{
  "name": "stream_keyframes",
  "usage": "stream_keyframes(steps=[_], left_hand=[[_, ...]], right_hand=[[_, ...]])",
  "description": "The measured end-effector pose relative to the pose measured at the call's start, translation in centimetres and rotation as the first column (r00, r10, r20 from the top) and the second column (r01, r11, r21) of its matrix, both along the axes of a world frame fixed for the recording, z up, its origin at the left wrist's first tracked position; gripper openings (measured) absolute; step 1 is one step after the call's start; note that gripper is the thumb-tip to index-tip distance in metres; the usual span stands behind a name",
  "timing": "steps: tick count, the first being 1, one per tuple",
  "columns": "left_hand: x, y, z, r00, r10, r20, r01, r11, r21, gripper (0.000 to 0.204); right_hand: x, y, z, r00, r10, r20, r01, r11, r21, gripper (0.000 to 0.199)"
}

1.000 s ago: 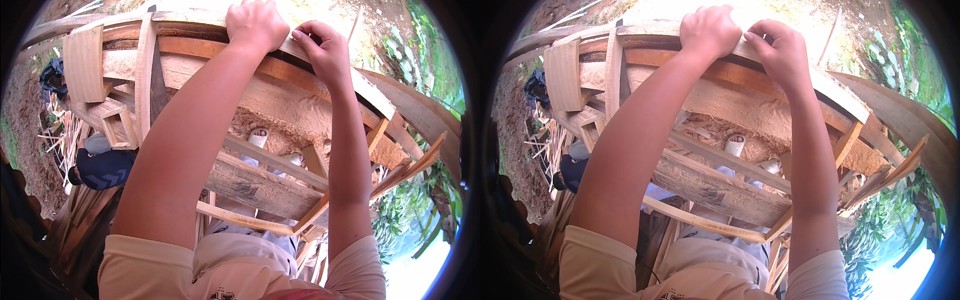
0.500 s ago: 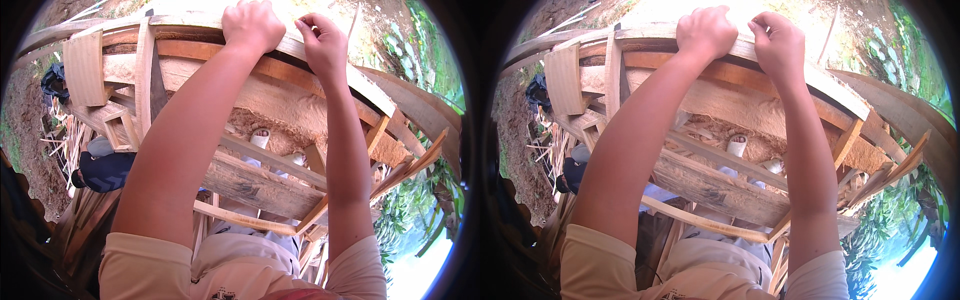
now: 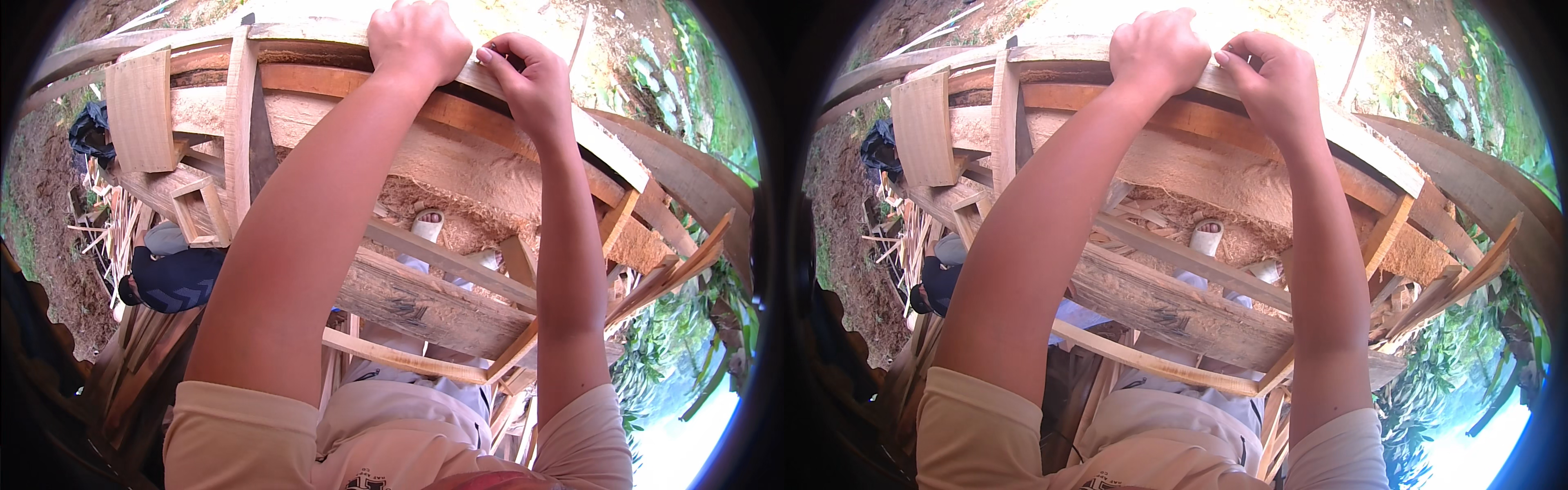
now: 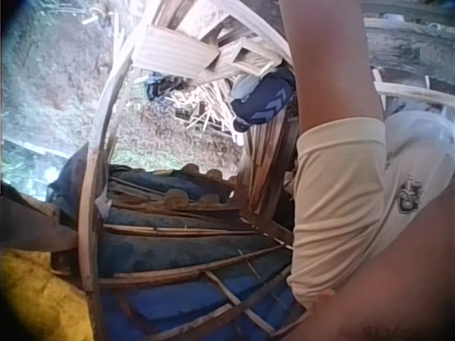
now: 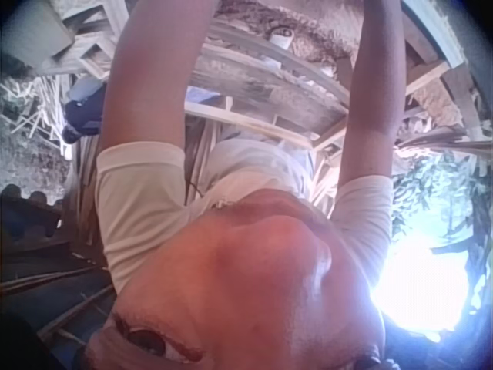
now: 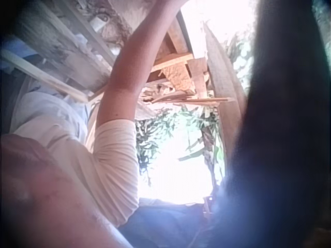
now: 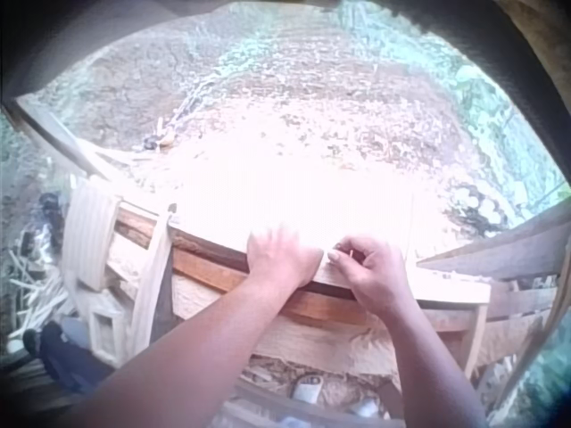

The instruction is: The person assembles a wooden frame by fitting thin wooden strips into a larger structure. They repeatedly position, align, and adjust the strips by hand, occasionally using a hand saw to trim or shape the wood. The work takes place on a wooden platform outdoors.

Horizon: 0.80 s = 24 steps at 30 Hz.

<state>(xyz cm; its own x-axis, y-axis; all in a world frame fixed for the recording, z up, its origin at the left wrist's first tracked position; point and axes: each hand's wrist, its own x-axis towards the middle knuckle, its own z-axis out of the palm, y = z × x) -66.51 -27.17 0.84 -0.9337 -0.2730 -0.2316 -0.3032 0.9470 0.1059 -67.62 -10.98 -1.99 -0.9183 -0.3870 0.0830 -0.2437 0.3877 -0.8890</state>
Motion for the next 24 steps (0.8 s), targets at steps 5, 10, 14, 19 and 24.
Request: stream_keyframes(steps=[5, 10, 14, 19, 24], left_hand=[[0.0, 0.0, 0.3, 1.000, -0.001, 0.011, 0.001, 1.000, -0.001, 0.034], [0.0, 0.1, -0.3, 0.999, 0.001, -0.036, -0.001, 1.000, 0.011, 0.036], [0.1, -0.3, -0.7, 0.999, 0.000, -0.045, 0.001, 1.000, 0.019, 0.039], [0.1, -0.1, -0.3, 1.000, 0.006, -0.027, -0.006, 1.000, -0.001, 0.038], [0.0, -0.1, -0.1, 1.000, -0.002, -0.024, 0.002, 1.000, 0.012, 0.035]], right_hand=[[-0.1, 0.2, -0.1, 0.999, 0.026, 0.028, -0.026, 1.000, -0.002, 0.016], [-0.4, -0.7, -0.7, 0.982, -0.075, -0.176, 0.097, 0.988, 0.122, 0.015], [0.0, -1.4, 0.3, 0.985, -0.166, -0.045, 0.169, 0.984, 0.058, 0.016], [-0.1, -0.3, 0.1, 0.991, -0.046, 0.123, 0.044, 0.999, 0.016, 0.017], [-0.1, -0.2, -0.2, 0.990, -0.034, 0.135, 0.040, 0.998, -0.046, 0.017]])
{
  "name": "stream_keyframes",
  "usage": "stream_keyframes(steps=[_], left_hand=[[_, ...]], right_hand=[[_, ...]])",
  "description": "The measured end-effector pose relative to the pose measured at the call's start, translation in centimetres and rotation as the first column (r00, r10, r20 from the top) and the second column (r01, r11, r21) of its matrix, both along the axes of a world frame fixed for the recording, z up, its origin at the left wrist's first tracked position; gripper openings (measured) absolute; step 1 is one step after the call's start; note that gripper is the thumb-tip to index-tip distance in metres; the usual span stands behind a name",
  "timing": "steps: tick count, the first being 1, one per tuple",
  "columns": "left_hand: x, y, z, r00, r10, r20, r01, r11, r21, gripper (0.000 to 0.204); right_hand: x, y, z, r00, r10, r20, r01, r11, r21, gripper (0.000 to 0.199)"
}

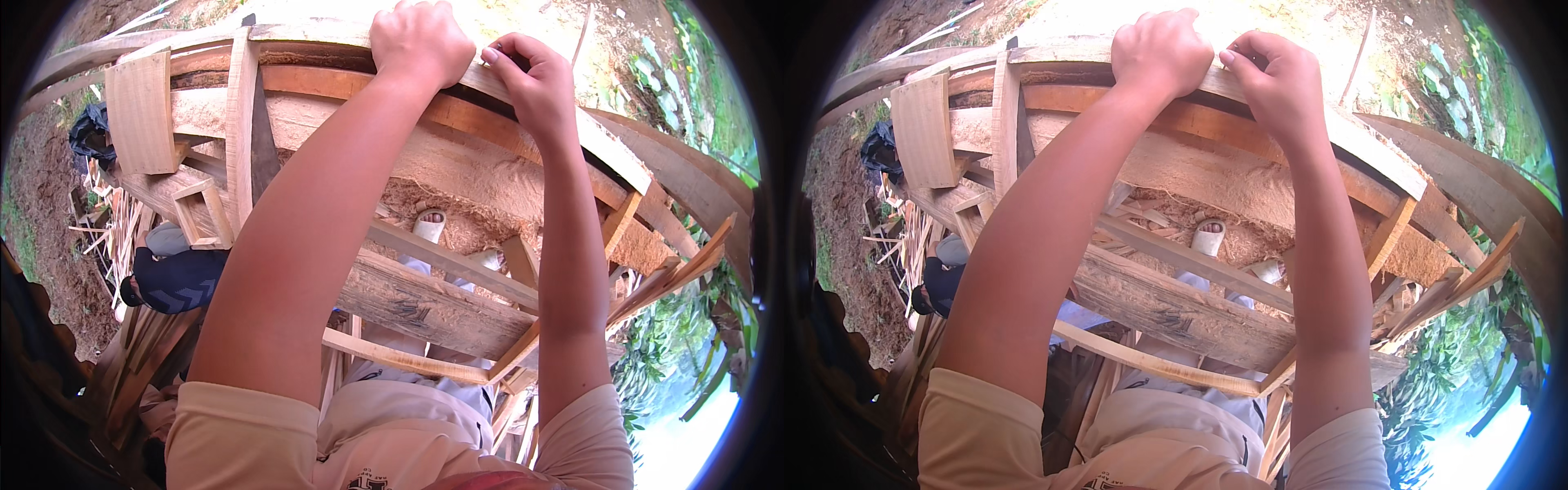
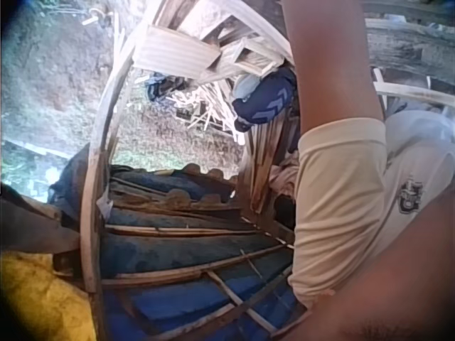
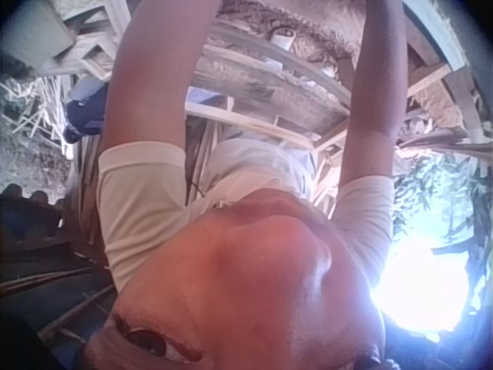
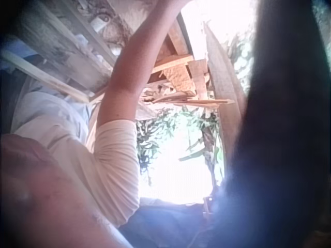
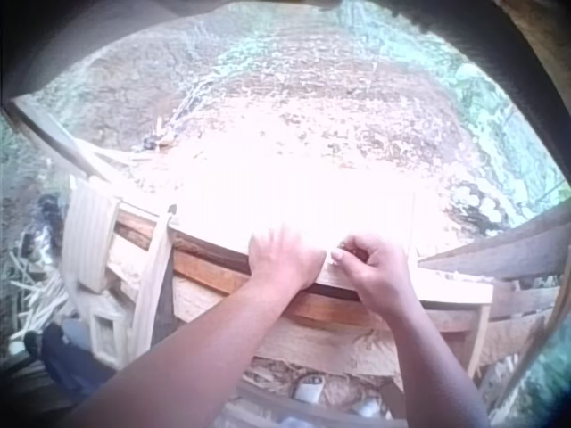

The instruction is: The person assembles a wooden frame by fitting thin wooden strips into a larger structure. They repeatedly position, align, and adjust the strips by hand, occasionally using a hand saw to trim or shape the wood. The work takes place on a wooden platform outdoors.

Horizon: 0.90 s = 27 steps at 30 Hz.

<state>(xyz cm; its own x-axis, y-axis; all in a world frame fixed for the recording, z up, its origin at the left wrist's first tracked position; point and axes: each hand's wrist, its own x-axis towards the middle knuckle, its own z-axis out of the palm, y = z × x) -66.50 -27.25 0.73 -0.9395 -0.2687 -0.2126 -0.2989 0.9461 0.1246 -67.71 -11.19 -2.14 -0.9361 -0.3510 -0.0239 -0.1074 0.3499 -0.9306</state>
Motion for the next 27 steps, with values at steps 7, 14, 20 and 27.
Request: stream_keyframes(steps=[7, 14, 20, 27], left_hand=[[0.1, -0.1, -0.2, 1.000, -0.014, -0.026, 0.014, 1.000, -0.012, 0.034], [0.1, -0.3, -0.8, 1.000, -0.003, -0.029, 0.003, 1.000, -0.001, 0.036], [0.1, -0.2, -0.5, 1.000, -0.003, -0.027, 0.003, 1.000, -0.004, 0.037], [0.1, -0.2, 0.0, 1.000, -0.013, -0.009, 0.013, 1.000, -0.002, 0.036]], right_hand=[[-0.1, 0.0, 0.1, 0.994, 0.038, -0.106, -0.032, 0.998, 0.056, 0.015], [0.0, -0.9, -0.2, 0.967, -0.114, -0.226, 0.135, 0.987, 0.081, 0.015], [-0.1, 0.1, 0.3, 0.999, 0.020, -0.033, -0.018, 0.999, 0.047, 0.018], [0.0, -0.1, 0.3, 0.997, 0.030, -0.070, -0.024, 0.996, 0.087, 0.017]])
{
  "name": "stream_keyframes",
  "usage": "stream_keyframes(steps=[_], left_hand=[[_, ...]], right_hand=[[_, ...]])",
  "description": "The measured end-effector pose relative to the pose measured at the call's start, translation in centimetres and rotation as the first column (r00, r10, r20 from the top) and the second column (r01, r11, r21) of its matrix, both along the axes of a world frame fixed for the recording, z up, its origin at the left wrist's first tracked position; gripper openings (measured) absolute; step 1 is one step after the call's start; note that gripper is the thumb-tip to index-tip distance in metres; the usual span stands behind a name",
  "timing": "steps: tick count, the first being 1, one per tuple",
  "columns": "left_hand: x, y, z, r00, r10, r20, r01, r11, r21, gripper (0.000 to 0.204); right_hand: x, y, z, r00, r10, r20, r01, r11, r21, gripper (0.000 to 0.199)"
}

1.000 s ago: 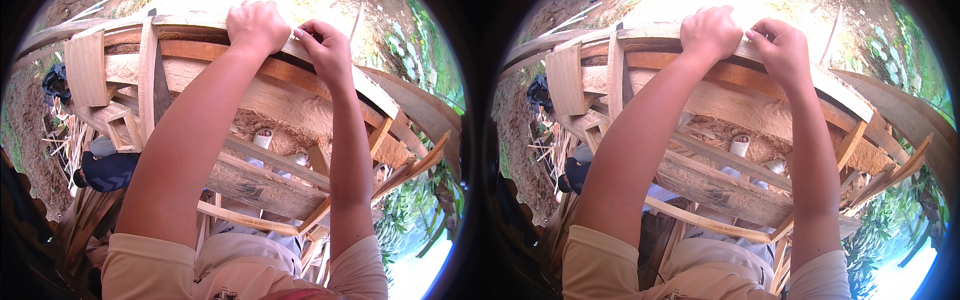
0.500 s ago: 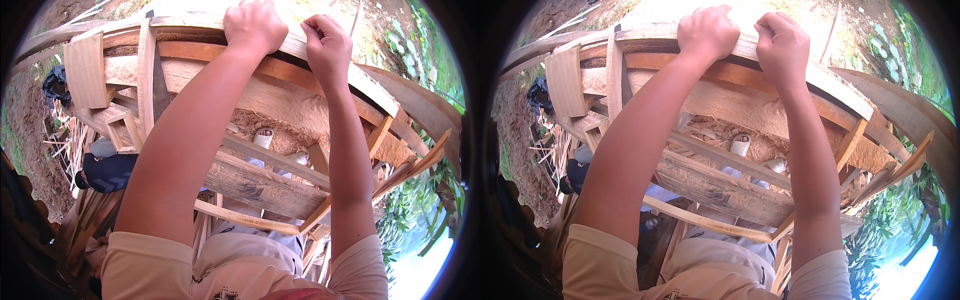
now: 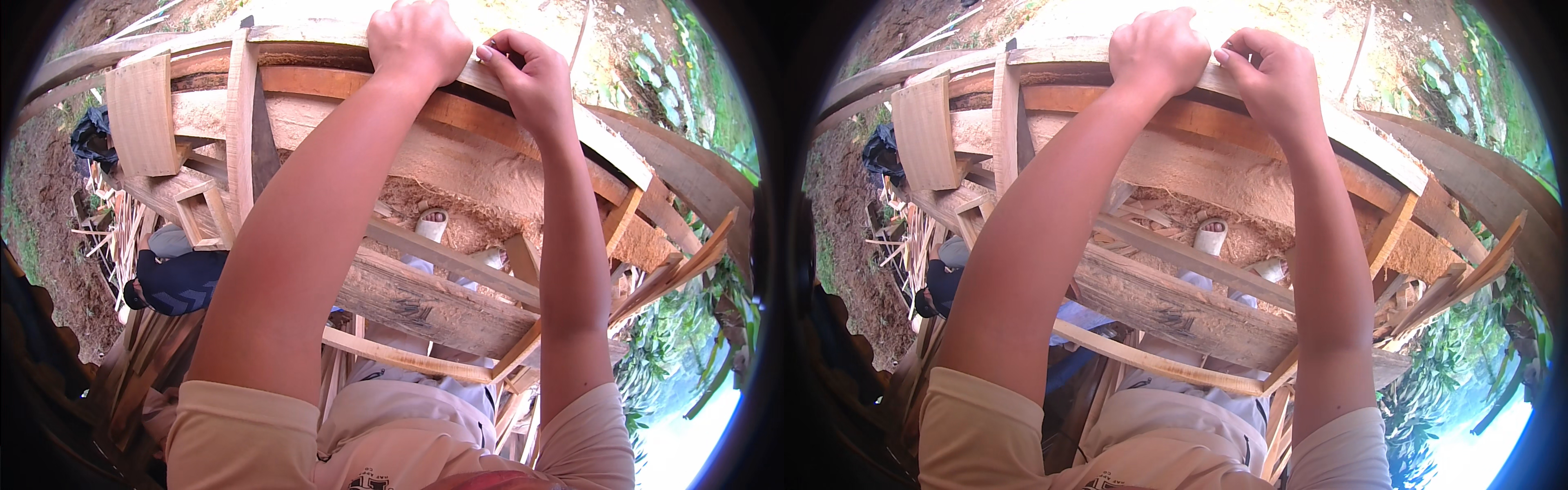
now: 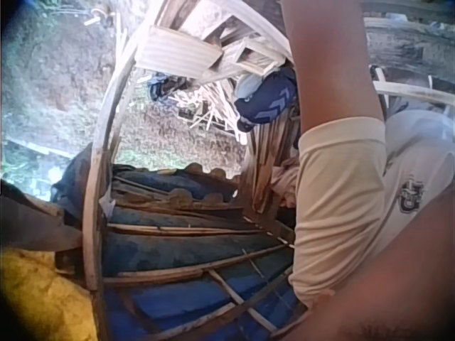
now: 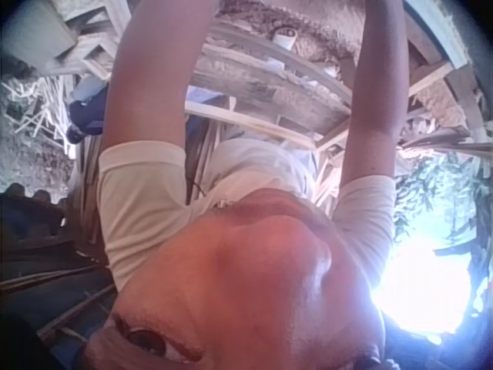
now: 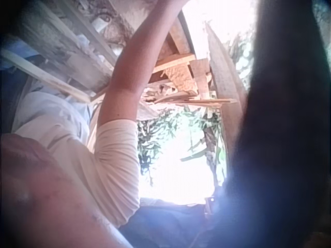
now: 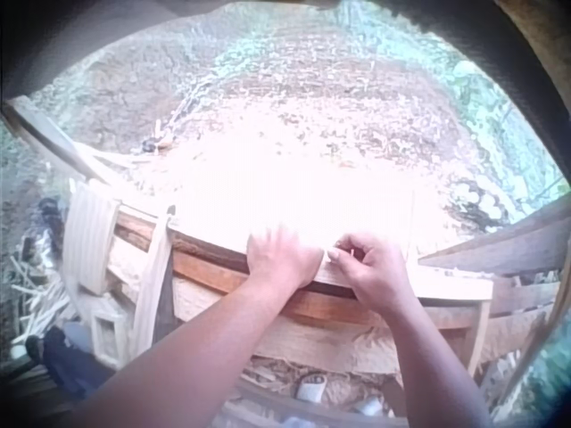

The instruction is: The person assembles a wooden frame by fitting thin wooden strips into a larger structure. They repeatedly position, align, and adjust the strips by hand, occasionally using a hand saw to trim or shape the wood. The work takes place on a wooden platform outdoors.

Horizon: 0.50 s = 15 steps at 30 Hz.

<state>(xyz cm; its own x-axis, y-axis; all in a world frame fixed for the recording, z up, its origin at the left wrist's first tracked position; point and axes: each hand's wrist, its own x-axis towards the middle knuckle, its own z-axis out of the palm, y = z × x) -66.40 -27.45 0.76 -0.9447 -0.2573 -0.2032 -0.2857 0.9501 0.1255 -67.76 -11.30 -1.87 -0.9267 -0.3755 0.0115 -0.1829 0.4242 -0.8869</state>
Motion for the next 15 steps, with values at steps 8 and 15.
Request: stream_keyframes(steps=[8, 15], left_hand=[[0.2, -0.3, -1.3, 0.995, 0.022, -0.092, -0.020, 1.000, 0.018, 0.039], [-0.2, 0.0, -0.4, 0.999, -0.028, -0.023, 0.027, 0.999, -0.032, 0.033]], right_hand=[[-0.3, -1.1, -1.2, 0.948, -0.133, -0.290, 0.161, 0.984, 0.075, 0.015], [0.2, 0.0, -0.1, 0.998, -0.045, 0.048, 0.048, 0.997, -0.053, 0.017]])
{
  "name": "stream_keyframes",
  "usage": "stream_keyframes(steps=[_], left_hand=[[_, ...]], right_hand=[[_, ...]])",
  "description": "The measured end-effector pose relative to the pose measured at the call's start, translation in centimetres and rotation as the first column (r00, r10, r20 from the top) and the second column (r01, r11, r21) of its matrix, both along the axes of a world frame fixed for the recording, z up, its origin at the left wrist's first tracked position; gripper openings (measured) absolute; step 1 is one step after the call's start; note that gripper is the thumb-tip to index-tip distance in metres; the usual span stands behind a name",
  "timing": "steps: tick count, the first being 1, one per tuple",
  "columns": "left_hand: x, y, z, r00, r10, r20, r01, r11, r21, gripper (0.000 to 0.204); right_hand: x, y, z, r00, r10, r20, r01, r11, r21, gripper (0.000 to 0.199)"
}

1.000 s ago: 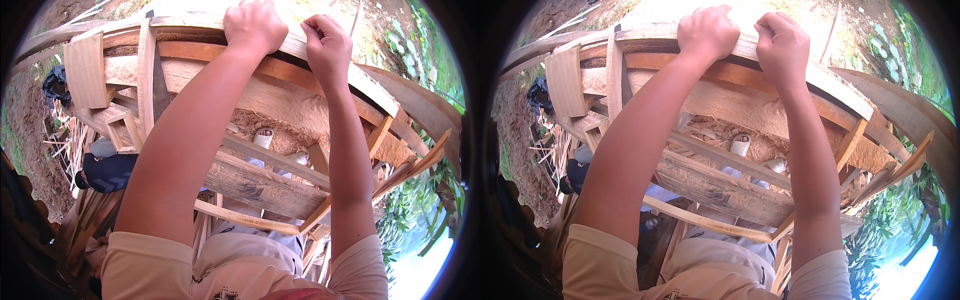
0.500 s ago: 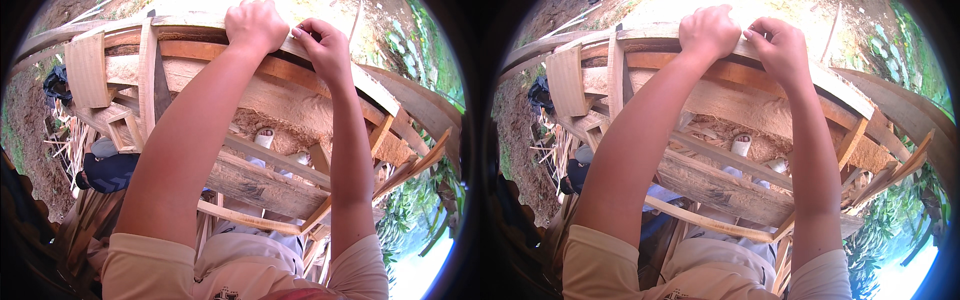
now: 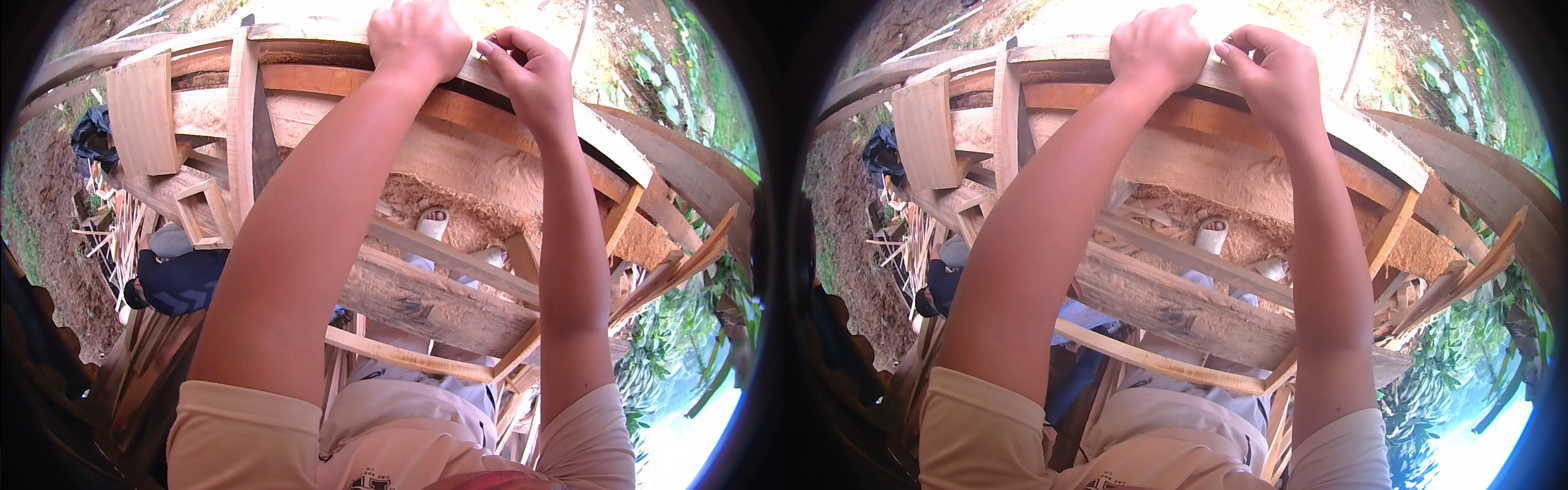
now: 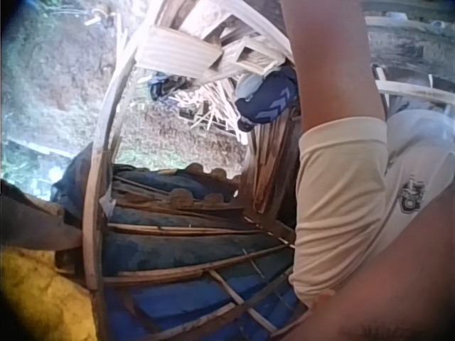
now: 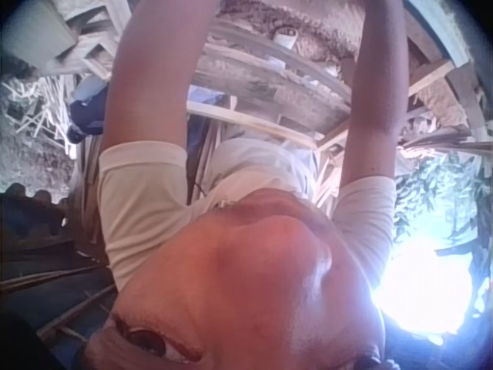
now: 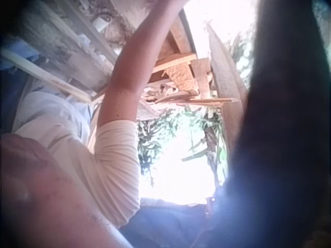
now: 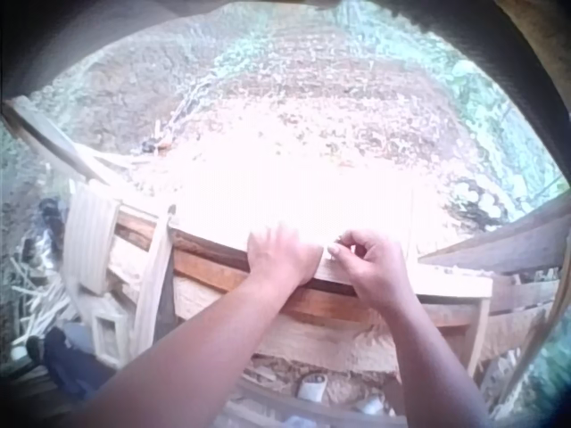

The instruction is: The person assembles a wooden frame by fitting thin wooden strips into a larger structure. They repeatedly position, align, and adjust the strips by hand, occasionally using a hand saw to trim or shape the wood. The work takes place on a wooden platform outdoors.

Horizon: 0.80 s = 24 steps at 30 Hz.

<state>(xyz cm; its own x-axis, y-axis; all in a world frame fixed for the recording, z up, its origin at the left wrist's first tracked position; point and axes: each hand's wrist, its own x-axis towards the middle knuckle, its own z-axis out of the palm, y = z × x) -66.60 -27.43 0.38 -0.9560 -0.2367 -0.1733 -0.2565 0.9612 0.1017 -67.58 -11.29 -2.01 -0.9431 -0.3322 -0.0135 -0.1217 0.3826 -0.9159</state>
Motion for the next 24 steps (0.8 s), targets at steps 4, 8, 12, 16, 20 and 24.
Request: stream_keyframes(steps=[4, 8, 12, 16, 20, 24], left_hand=[[-0.1, 0.0, 0.5, 0.999, 0.004, 0.054, -0.005, 1.000, 0.019, 0.029], [0.1, -0.1, 0.2, 1.000, 0.004, 0.025, -0.004, 1.000, 0.000, 0.030], [0.7, 0.3, 1.6, 0.999, -0.032, 0.024, 0.032, 0.999, 0.006, 0.030], [-0.4, 0.5, 2.5, 0.982, 0.038, 0.183, -0.054, 0.995, 0.086, 0.032], [0.4, -0.3, -1.1, 0.997, 0.045, -0.057, -0.043, 0.998, 0.040, 0.048], [0.4, -0.5, -1.4, 0.998, 0.033, -0.047, -0.030, 0.998, 0.049, 0.050]], right_hand=[[0.1, -0.1, 0.4, 1.000, 0.013, -0.015, -0.012, 0.999, 0.034, 0.019], [0.1, -0.3, 0.3, 0.999, 0.024, -0.023, -0.022, 0.998, 0.052, 0.018], [0.2, -0.5, 0.2, 0.991, 0.022, -0.132, -0.008, 0.995, 0.103, 0.016], [-0.3, -1.1, -0.8, 0.929, -0.127, -0.347, 0.190, 0.969, 0.155, 0.013], [1.0, -0.6, 1.2, 0.942, -0.317, -0.107, 0.310, 0.948, -0.076, 0.016], [8.7, 4.1, 2.8, 0.908, -0.400, -0.123, 0.369, 0.904, -0.216, 0.014]])
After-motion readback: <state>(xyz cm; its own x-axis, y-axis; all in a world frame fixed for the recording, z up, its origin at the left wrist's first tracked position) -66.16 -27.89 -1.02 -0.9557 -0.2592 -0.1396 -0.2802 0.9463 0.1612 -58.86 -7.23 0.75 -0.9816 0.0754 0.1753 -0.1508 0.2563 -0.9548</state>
